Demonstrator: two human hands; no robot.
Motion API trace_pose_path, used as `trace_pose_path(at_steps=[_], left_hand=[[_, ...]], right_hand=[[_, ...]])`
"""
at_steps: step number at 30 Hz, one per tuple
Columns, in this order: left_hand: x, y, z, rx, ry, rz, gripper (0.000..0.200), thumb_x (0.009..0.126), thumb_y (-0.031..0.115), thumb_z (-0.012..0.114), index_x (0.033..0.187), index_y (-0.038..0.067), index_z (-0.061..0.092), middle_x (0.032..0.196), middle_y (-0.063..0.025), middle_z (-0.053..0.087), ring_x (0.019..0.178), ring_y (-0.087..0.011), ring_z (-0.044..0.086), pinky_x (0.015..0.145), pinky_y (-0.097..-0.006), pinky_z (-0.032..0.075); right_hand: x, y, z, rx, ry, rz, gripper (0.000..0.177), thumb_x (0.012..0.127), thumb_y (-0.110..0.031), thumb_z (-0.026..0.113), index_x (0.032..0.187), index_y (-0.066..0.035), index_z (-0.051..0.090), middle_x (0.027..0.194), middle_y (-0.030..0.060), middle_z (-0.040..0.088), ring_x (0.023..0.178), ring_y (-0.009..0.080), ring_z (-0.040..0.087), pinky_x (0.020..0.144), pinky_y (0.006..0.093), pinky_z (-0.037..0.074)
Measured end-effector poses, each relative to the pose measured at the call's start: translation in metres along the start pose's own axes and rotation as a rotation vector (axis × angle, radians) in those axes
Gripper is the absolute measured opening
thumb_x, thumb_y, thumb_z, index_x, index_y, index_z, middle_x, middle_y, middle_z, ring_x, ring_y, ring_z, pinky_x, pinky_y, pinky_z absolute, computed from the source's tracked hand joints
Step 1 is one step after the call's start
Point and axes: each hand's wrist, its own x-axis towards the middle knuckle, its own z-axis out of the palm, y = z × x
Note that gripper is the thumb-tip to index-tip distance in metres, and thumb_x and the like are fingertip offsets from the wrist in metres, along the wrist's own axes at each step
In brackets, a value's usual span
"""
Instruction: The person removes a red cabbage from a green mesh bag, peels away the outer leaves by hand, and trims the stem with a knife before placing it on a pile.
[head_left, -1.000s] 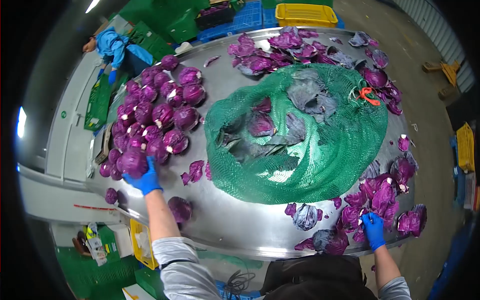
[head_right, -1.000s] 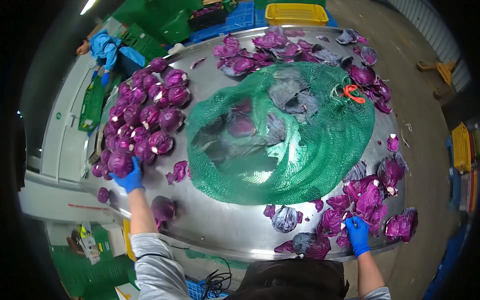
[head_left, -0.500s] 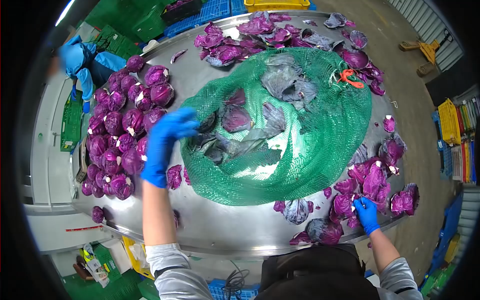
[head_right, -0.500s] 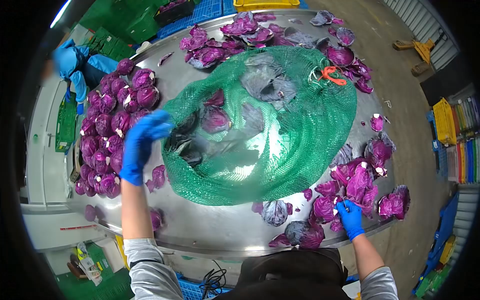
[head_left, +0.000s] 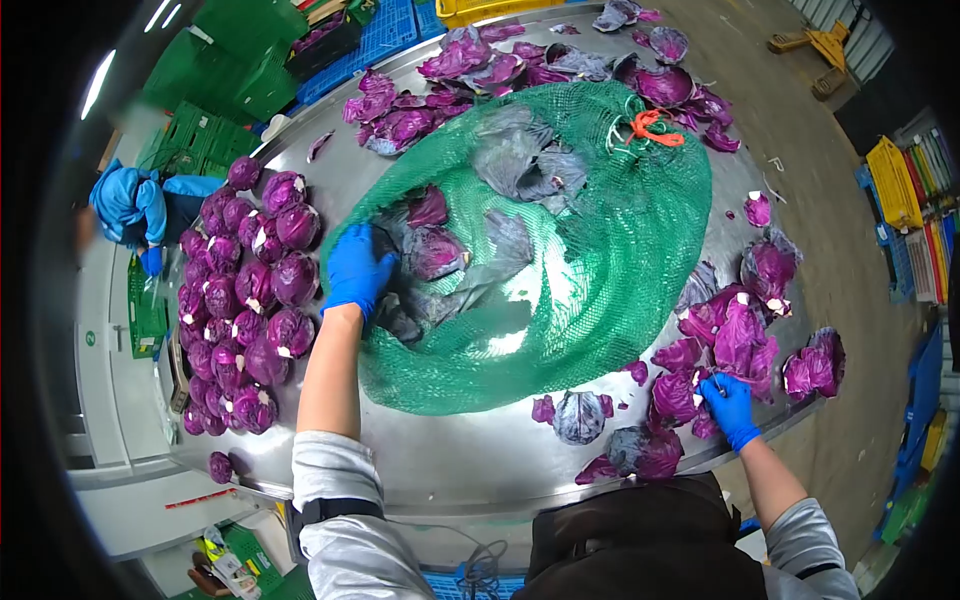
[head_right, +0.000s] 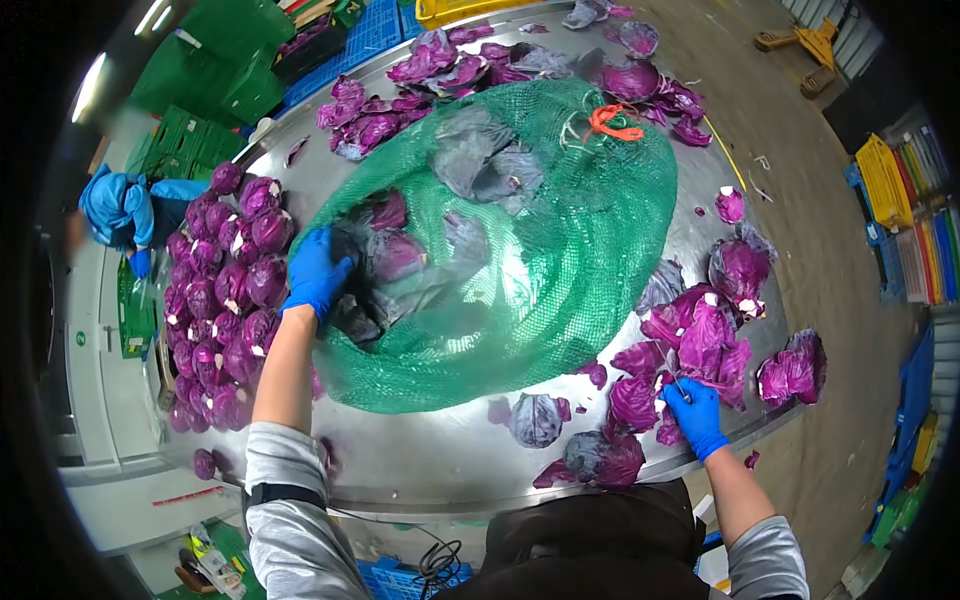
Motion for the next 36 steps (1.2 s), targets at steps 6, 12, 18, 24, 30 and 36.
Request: trace_pose_path(at_steps=[6,12,18,24,30,36], left_hand=[[0.032,-0.041,0.029,0.079,0.28,-0.365,0.076,0.074,0.055,0.065,0.125,0.001,0.05,0.122,-0.0247,0.054,0.115,-0.0383,0.05,0.096,-0.0467,0.041],[0.015,0.041,-0.032,-0.089,0.076,-0.251,0.083,0.07,0.063,0.066,0.126,0.003,0.053,0.114,-0.0241,0.058,0.107,-0.0393,0.056,0.094,-0.0446,0.042],[0.013,-0.009,-0.026,-0.376,0.105,-0.43,0.065,0.087,0.052,0.055,0.116,-0.007,0.057,0.115,-0.0239,0.06,0.106,-0.0319,0.058,0.093,-0.0363,0.042],[0.032,-0.02,0.027,-1.016,0.124,-0.361,0.056,0.095,0.044,0.044,0.126,-0.002,0.053,0.125,-0.0152,0.057,0.118,-0.0224,0.052,0.101,-0.0308,0.036],[0.012,0.054,-0.054,-1.512,-0.052,-0.14,0.053,0.094,0.047,0.046,0.12,0.003,0.059,0.115,-0.01,0.062,0.105,-0.0187,0.058,0.087,-0.033,0.044],[-0.013,0.046,-0.01,-1.099,0.118,-0.262,0.042,0.086,0.017,0.066,0.121,-0.002,0.056,0.115,-0.0125,0.062,0.099,-0.0195,0.061,0.089,-0.0305,0.046]], right_hand=[[-0.001,0.003,0.0,-0.013,0.01,0.065,0.018,0.082,-0.017,0.066,0.075,-0.001,0.066,0.058,0.005,0.054,0.054,0.0082,0.046,0.051,0.0288,0.037],[0.0,-0.005,-0.005,-0.055,-0.029,0.036,0.019,0.082,-0.018,0.066,0.073,-0.002,0.064,0.058,0.0037,0.05,0.055,0.0076,0.043,0.052,0.0284,0.037],[0.0,-0.004,-0.004,-0.001,-0.008,0.043,0.018,0.082,-0.016,0.067,0.071,-0.002,0.063,0.057,0.0018,0.05,0.054,0.0065,0.042,0.051,0.0273,0.036],[0.0,0.007,-0.002,0.005,-0.019,0.05,0.016,0.082,-0.015,0.067,0.073,-0.002,0.065,0.056,0.0016,0.051,0.054,0.006,0.042,0.05,0.0279,0.035],[0.0,-0.008,-0.006,-0.05,-0.03,0.013,0.017,0.082,-0.017,0.067,0.074,-0.003,0.066,0.055,0.0039,0.05,0.053,0.0073,0.042,0.05,0.0284,0.035],[-0.001,0.003,-0.005,-0.016,-0.036,0.003,0.016,0.082,-0.018,0.067,0.075,-0.003,0.065,0.058,0.0043,0.052,0.053,0.0082,0.043,0.051,0.0287,0.037]])
